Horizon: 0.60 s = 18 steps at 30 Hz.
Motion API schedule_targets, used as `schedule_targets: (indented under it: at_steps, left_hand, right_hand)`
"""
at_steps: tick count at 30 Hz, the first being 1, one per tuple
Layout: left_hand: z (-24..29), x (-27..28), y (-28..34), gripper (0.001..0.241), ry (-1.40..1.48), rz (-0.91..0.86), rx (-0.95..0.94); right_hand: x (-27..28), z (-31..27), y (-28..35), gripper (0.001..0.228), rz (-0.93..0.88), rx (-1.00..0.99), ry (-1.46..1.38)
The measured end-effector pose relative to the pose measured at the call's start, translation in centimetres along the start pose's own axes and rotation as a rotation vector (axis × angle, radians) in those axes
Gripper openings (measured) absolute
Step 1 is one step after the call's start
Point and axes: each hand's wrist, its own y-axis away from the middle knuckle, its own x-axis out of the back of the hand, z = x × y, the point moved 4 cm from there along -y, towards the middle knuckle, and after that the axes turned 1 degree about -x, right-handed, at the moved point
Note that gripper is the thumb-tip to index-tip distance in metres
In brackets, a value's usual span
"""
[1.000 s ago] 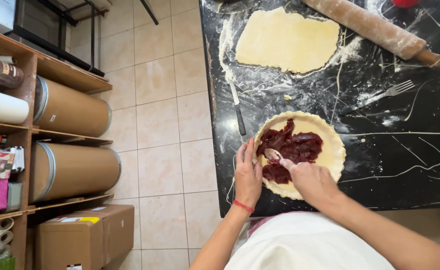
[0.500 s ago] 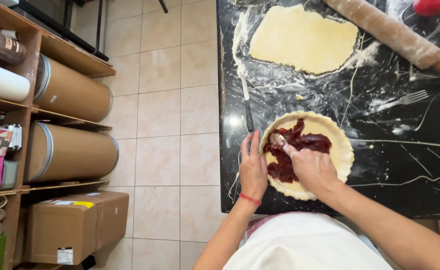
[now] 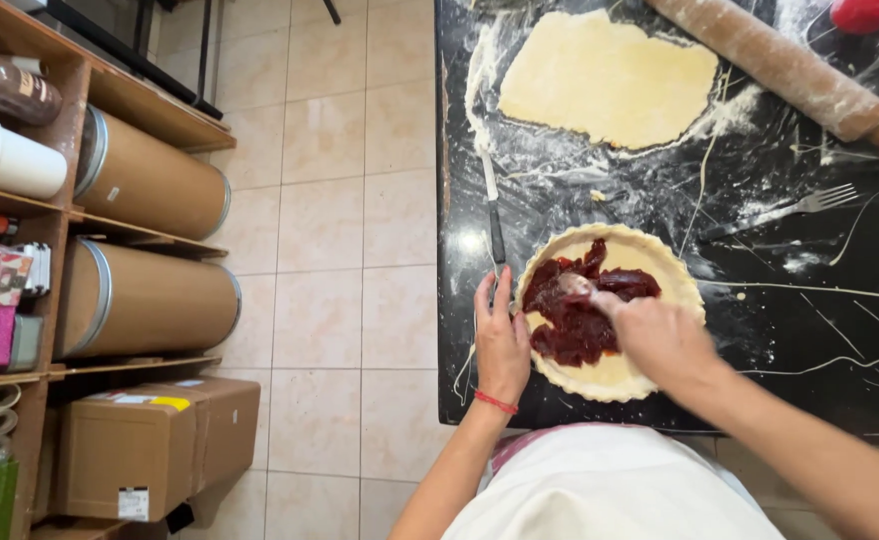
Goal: Spreading fruit jam evenly onto a pie crust within a tart pan using a spoon.
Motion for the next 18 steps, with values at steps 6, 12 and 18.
schedule_targets:
  at_steps: [6, 12, 18]
  left_hand:
    - [0.2, 0.4, -0.1, 0.065, 0.016, 0.022, -0.029]
    - [-1.9, 1.1, 1.4, 0.057, 0.104, -0.018, -0.032]
    - [-0.7, 2.0, 1.4, 0.052, 0.133, 0.01, 0.023]
  right_hand:
    - [0.0, -1.5, 1.1, 0.049, 0.046, 0.095, -0.085]
    - [5.7, 2.6, 2.7, 0.061, 0.155, 0.406, 0.169]
    - [6.3, 3.0, 0.5, 0.04, 0.313, 0.519, 0.209]
